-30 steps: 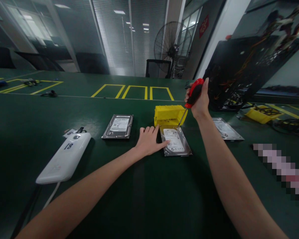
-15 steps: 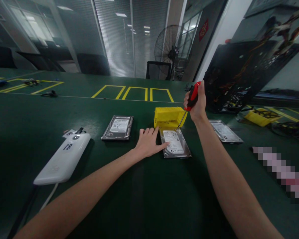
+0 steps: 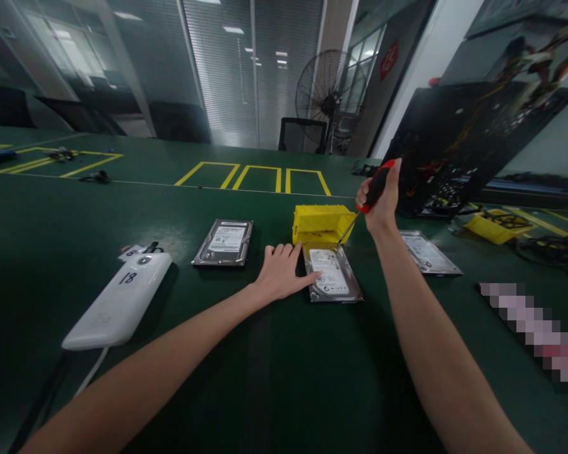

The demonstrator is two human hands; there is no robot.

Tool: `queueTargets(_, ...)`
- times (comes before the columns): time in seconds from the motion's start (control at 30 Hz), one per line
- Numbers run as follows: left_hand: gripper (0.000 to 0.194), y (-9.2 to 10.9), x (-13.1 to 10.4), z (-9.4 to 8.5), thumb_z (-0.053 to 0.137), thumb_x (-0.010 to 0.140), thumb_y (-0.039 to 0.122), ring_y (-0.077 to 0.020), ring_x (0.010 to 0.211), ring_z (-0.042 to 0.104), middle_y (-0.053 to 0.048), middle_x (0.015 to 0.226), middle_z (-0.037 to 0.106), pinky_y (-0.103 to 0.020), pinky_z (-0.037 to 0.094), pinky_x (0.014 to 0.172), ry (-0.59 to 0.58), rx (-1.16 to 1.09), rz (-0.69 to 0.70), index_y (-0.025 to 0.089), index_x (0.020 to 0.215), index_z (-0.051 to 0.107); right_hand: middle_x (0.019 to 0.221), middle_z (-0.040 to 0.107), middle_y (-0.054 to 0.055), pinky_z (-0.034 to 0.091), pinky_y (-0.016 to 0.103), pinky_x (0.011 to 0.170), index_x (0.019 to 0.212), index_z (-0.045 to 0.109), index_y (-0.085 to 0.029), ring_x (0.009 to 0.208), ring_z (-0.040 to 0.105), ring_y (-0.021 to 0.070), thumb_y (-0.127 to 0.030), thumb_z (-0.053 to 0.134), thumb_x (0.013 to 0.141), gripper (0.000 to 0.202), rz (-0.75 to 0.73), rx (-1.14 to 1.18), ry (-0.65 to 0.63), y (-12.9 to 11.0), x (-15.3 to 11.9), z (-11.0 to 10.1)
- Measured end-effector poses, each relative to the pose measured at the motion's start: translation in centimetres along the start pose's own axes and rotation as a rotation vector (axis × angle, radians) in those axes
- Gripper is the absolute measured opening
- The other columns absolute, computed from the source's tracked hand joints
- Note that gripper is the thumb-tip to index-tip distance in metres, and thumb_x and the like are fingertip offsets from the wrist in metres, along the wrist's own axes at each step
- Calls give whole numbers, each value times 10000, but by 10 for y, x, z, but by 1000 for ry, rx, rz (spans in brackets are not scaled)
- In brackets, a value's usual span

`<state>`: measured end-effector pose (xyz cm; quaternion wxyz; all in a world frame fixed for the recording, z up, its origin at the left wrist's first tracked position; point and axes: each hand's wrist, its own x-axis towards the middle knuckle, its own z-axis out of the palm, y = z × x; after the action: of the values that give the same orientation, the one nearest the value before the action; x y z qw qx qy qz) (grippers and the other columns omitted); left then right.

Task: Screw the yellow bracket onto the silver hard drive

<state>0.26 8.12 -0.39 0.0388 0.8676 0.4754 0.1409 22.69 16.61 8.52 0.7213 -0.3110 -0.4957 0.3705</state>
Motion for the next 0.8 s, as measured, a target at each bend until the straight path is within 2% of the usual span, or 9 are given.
queueTargets(0.13,950,0,1,2,240,837,793,-312,1025,498,-172,1179,580,-461,354,885,20,24,-1,65,1426,399,534,504,-52,344,232,330,730,515,-246,383,466,76,-775,475,723,531,-9,97,93,-1,2,-1)
queueTargets(0.2,958,0,1,2,237,842,789,-310,1018,499,-180,1177,579,-462,355,878,22,27,2,45,1425,395,547,519,-45,339,227,340,751,537,-241,390,471,74,-774,435,744,543,3,116,83,-3,1,0)
queueTargets(0.3,968,0,2,3,233,839,796,-312,1024,497,-183,1193,572,-463,354,877,15,18,7,44,1427,394,513,475,-56,273,223,315,785,543,-245,349,401,67,-795,391,746,571,-9,125,68,-6,-2,3)
queueTargets(0.37,964,0,3,2,236,837,797,-315,1030,496,-182,1200,570,-463,352,880,11,16,3,52,1429,393,495,450,-66,251,229,306,789,523,-257,334,366,67,-793,422,736,549,-14,102,58,-7,-4,5)
queueTargets(0.53,946,1,2,0,234,841,789,-315,1034,488,-170,1203,568,-455,346,886,-8,23,-2,74,1444,375,553,529,-59,339,242,356,800,512,-278,396,445,85,-714,528,747,439,-33,18,40,-6,-5,10)
queueTargets(0.67,950,1,1,-1,216,835,800,-320,1037,481,-165,1207,562,-460,340,892,-21,12,-10,95,1456,361,601,571,-25,388,252,401,769,549,-258,450,504,94,-748,456,762,499,-26,5,17,-6,-3,13)
queueTargets(0.8,948,3,1,-4,224,839,794,-318,1041,484,-177,1215,560,-461,342,897,-18,4,-6,80,1445,377,580,544,-14,371,250,393,764,567,-255,441,493,92,-805,390,746,578,-25,-17,13,-8,-4,15)
